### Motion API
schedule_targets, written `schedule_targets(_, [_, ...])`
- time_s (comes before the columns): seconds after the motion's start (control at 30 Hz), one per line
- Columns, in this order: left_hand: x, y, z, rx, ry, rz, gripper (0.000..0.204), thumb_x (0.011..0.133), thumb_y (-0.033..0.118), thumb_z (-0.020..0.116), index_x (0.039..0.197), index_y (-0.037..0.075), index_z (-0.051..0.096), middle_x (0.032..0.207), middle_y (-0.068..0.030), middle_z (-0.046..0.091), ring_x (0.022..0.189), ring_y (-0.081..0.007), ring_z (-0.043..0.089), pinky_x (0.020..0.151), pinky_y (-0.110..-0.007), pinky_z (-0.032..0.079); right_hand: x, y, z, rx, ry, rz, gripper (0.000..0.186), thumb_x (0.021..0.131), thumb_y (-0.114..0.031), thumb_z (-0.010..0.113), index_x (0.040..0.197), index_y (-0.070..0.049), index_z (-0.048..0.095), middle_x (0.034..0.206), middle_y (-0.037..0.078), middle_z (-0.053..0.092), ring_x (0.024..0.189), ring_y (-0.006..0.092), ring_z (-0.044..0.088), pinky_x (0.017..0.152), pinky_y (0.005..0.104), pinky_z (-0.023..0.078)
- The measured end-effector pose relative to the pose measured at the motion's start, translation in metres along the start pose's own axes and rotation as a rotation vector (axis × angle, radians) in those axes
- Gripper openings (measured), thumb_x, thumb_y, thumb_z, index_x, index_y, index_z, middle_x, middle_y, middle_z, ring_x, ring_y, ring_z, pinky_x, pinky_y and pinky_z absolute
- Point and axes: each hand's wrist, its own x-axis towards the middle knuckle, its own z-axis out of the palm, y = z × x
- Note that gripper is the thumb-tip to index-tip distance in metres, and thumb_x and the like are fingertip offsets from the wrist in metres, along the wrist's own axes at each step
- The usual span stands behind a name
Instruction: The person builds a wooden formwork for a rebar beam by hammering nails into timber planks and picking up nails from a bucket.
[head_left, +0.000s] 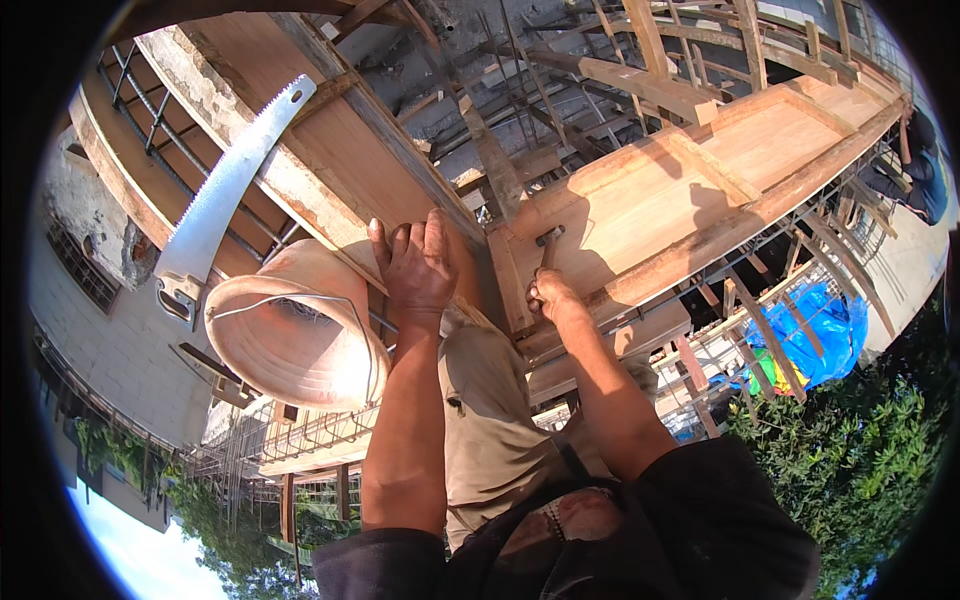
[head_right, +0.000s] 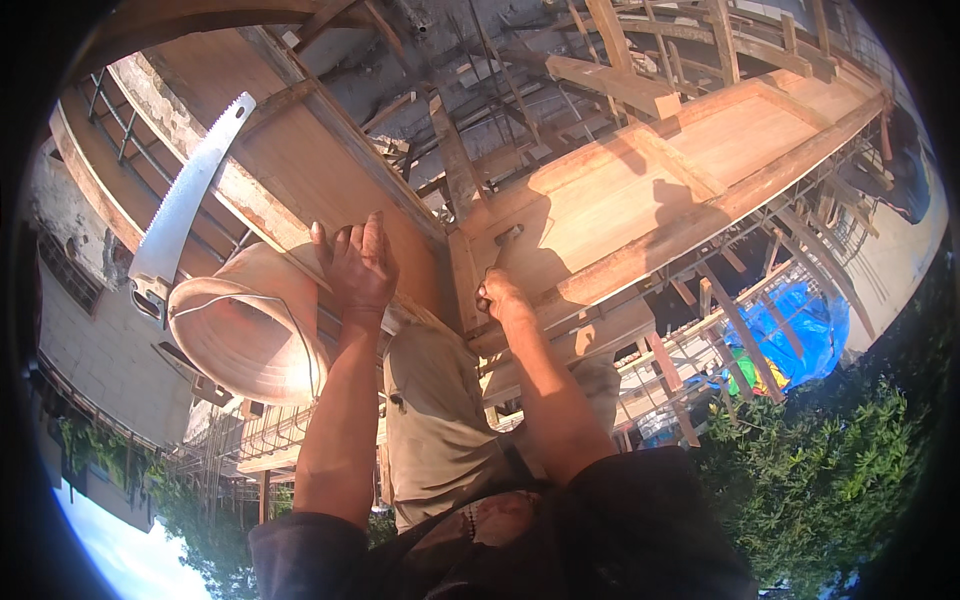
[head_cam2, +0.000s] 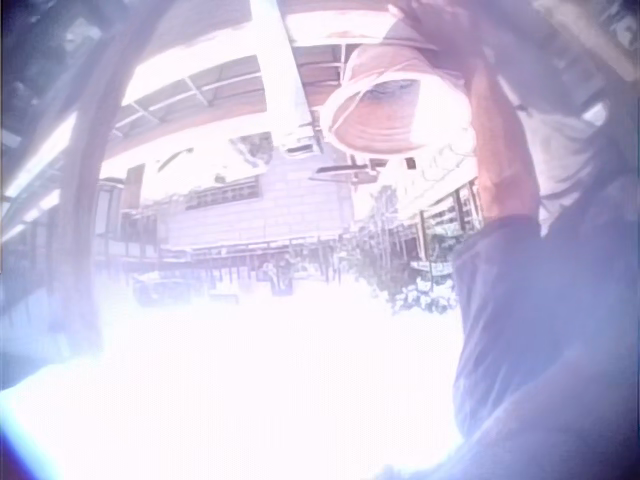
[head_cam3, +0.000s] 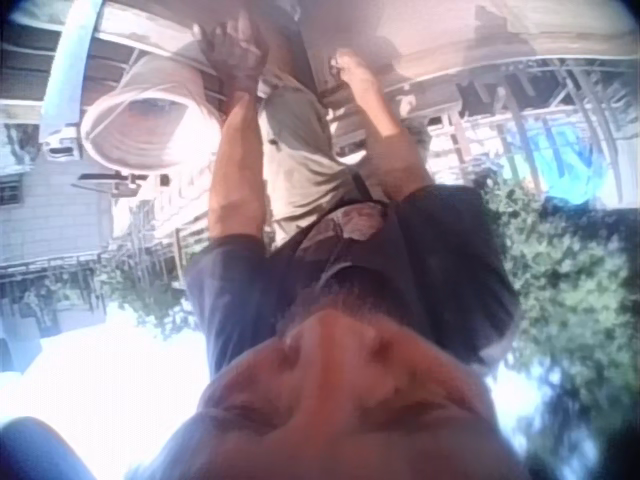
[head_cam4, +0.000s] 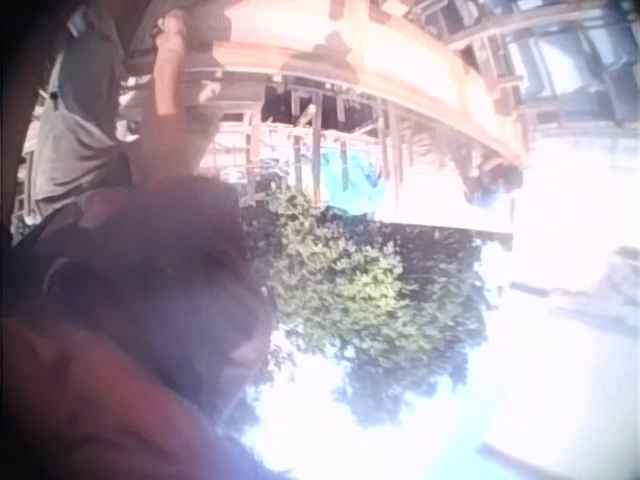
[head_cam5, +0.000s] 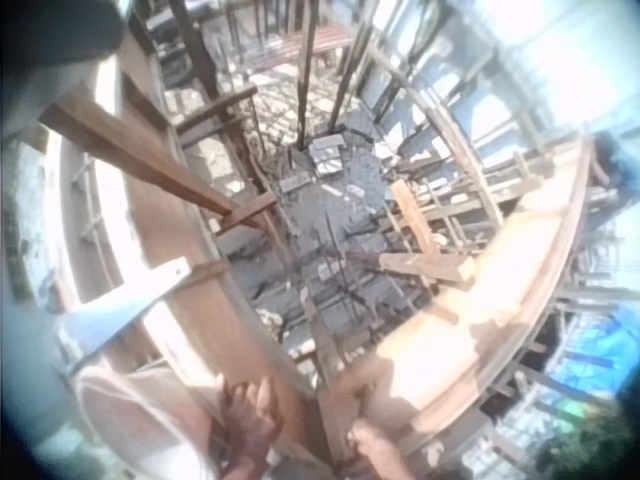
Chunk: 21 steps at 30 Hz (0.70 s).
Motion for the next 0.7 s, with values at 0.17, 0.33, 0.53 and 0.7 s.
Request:
schedule_targets(0.17, [-0.006, -0.008, -0.004, 0.037, -0.025, -0.028, 0.025, 0.087, 0.016, 0.066, 0.112, 0.013, 0.071, 0.089, -0.0037, 0.069, 0.096, -0.0233, 0.065, 0.116, -0.056, 0.029, -0.046, -0.171, -0.037, -0.098, -0.104, -0.310, 0.019, 0.105, -0.029, 0.052, 0.099, -0.012, 0.047, 0.070, -0.002, 0.047, 0.048, 0.0069, 0.042, 0.038, 0.0243, 0.032])
schedule_targets(0.33, [-0.008, -0.007, -0.005, 0.048, 0.019, -0.023, 0.024, 0.088, 0.016, 0.066, 0.112, 0.013, 0.071, 0.089, -0.0030, 0.070, 0.096, -0.0228, 0.065, 0.116, -0.056, 0.029, -0.090, -0.232, -0.038, 0.143, 0.193, -1.082, 0.027, 0.106, -0.032, 0.053, 0.098, -0.009, 0.041, 0.072, 0.002, 0.048, 0.050, 0.0101, 0.044, 0.044, 0.0263, 0.039])
schedule_targets(0.53, [0.004, 0.003, -0.006, 0.030, 0.004, 0.014, 0.025, 0.087, 0.016, 0.066, 0.112, 0.014, 0.071, 0.088, -0.0025, 0.069, 0.095, -0.0221, 0.065, 0.115, -0.056, 0.030, -0.021, 0.033, 0.029, 0.216, 0.175, -0.261, 0.034, 0.102, -0.026, 0.056, 0.122, 0.000, 0.046, 0.075, 0.008, 0.057, 0.064, 0.0204, 0.056, 0.049, 0.0357, 0.046])
schedule_targets(0.7, [-0.009, -0.009, -0.004, 0.049, 0.016, -0.026, 0.025, 0.087, 0.016, 0.067, 0.111, 0.014, 0.071, 0.085, -0.0022, 0.068, 0.092, -0.0214, 0.065, 0.116, -0.056, 0.029, -0.034, -0.141, -0.024, -0.021, -0.176, -0.152, 0.021, 0.104, -0.027, 0.051, 0.094, -0.010, 0.046, 0.067, -0.001, 0.045, 0.049, 0.0087, 0.042, 0.039, 0.0265, 0.034])
